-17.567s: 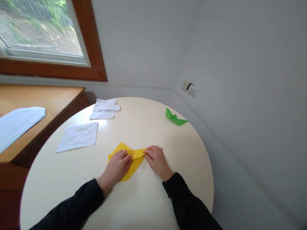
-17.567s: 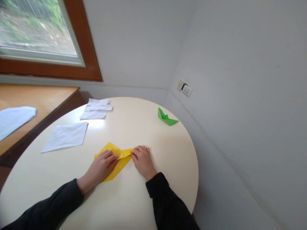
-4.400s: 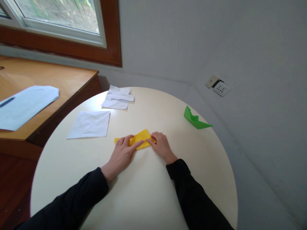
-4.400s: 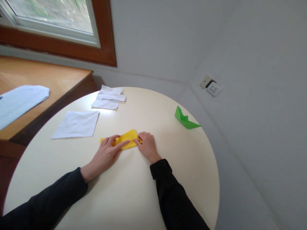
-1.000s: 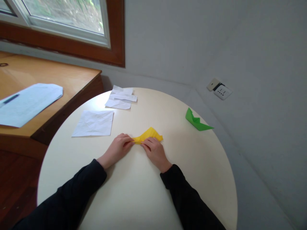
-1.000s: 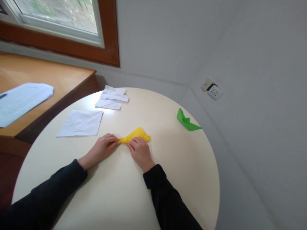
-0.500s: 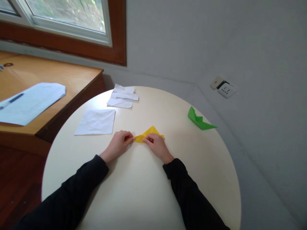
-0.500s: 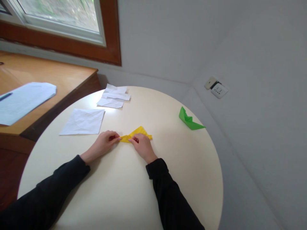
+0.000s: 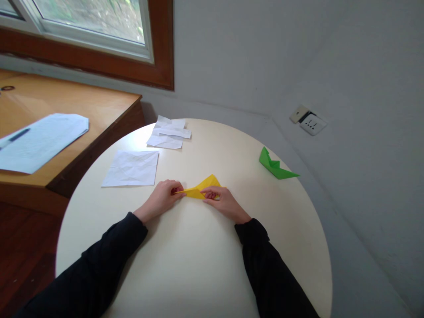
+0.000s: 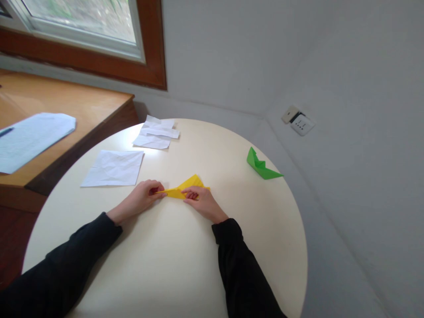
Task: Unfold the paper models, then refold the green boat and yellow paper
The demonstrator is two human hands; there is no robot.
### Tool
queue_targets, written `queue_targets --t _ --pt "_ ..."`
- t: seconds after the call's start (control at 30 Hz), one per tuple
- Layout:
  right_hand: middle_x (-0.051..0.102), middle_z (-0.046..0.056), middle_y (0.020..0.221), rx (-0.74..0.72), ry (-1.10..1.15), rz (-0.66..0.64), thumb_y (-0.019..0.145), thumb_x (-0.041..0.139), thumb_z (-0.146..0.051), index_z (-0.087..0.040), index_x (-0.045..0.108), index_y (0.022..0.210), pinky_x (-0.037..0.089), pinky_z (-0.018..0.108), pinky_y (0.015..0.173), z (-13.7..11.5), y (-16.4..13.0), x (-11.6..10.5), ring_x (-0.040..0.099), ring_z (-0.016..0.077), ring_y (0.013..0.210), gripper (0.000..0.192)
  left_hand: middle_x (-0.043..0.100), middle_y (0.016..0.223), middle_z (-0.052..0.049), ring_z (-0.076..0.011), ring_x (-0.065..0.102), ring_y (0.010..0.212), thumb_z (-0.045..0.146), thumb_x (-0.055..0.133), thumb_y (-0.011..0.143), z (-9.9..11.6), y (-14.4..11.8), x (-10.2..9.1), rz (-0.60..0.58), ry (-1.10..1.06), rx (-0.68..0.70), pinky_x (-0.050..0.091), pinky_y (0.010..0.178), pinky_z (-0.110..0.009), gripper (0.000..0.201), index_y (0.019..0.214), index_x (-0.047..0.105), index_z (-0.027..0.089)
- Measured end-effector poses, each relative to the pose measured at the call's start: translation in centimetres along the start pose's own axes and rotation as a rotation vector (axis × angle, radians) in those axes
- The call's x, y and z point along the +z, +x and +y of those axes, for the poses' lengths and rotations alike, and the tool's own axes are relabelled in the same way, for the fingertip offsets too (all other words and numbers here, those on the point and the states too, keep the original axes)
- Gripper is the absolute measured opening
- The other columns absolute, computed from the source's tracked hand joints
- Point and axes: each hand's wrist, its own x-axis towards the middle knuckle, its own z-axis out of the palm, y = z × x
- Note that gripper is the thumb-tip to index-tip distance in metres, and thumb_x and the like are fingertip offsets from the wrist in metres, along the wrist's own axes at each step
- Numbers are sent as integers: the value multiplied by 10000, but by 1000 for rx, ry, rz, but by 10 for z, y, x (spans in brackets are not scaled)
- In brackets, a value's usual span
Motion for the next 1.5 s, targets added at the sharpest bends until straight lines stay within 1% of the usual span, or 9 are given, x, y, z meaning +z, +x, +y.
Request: queue_targets --t 0.13,0.23,0.43,0.6,0.8,0.9,1.07,1.4,1.5 --pt "664 44 799 -107 -15 50 733 599 -198 -167 676 785 524 278 674 6 -6 0 609 147 730 98 589 712 -32 -163 504 686 224 537 760 -3 -4 -4 -31 -74 59 388 638 -268 109 684 598 173" --pt "664 43 781 -171 -70 54 738 580 -169 -168 679 790 526 273 666 7 -6 1 609 143 713 112 601 742 -40 -165 517 699 248 533 775 -4 -5 -4 -41 -104 53 399 652 -274 136 695 614 174" --pt "665 23 773 -84 -1 35 728 618 -180 -185 682 980 540 280 684 5 -5 -1 615 136 701 260 589 696 -35 -171 502 673 286 519 803 -5 -3 0 -8 -22 36 381 620 -280 179 701 619 177" --pt "665 30 812 -117 -60 -2 673 697 -188 -187 687 981 520 291 717 2 -4 -4 608 147 742 309 592 688 -36 -177 497 682 278 506 801 -4 -2 1 -8 19 47 374 629 -287 175 694 601 177" --pt "670 34 767 -49 -60 112 723 659 -240 -166 703 917 501 274 663 3 -3 5 599 138 681 213 591 690 -40 -178 497 681 282 486 793 0 -2 -1 -17 27 25 375 626 -291 179 695 593 177" --pt "666 26 747 -35 -105 128 740 626 -234 -173 702 887 491 268 653 2 -2 7 591 134 671 176 598 690 -43 -183 499 688 283 487 791 1 -2 -2 -15 46 22 377 629 -296 182 697 602 178" --pt "659 16 719 -14 -126 69 742 609 -216 -165 693 905 479 263 636 -2 0 2 578 125 642 191 616 708 -48 -184 508 696 269 488 792 3 -1 -2 -13 76 8 383 637 -298 181 715 621 173" --pt "699 84 921 17 -60 -20 792 542 -226 -140 685 990 490 296 719 -4 0 -6 619 160 791 259 607 698 -45 -182 515 676 286 487 796 1 1 0 -8 120 12 373 625 -290 193 711 615 169" --pt "699 65 868 21 -67 -3 791 566 -271 -156 690 974 488 284 693 -7 0 -4 613 151 747 249 605 687 -40 -182 517 678 294 494 789 2 1 0 -8 125 -2 372 624 -288 191 694 606 173"
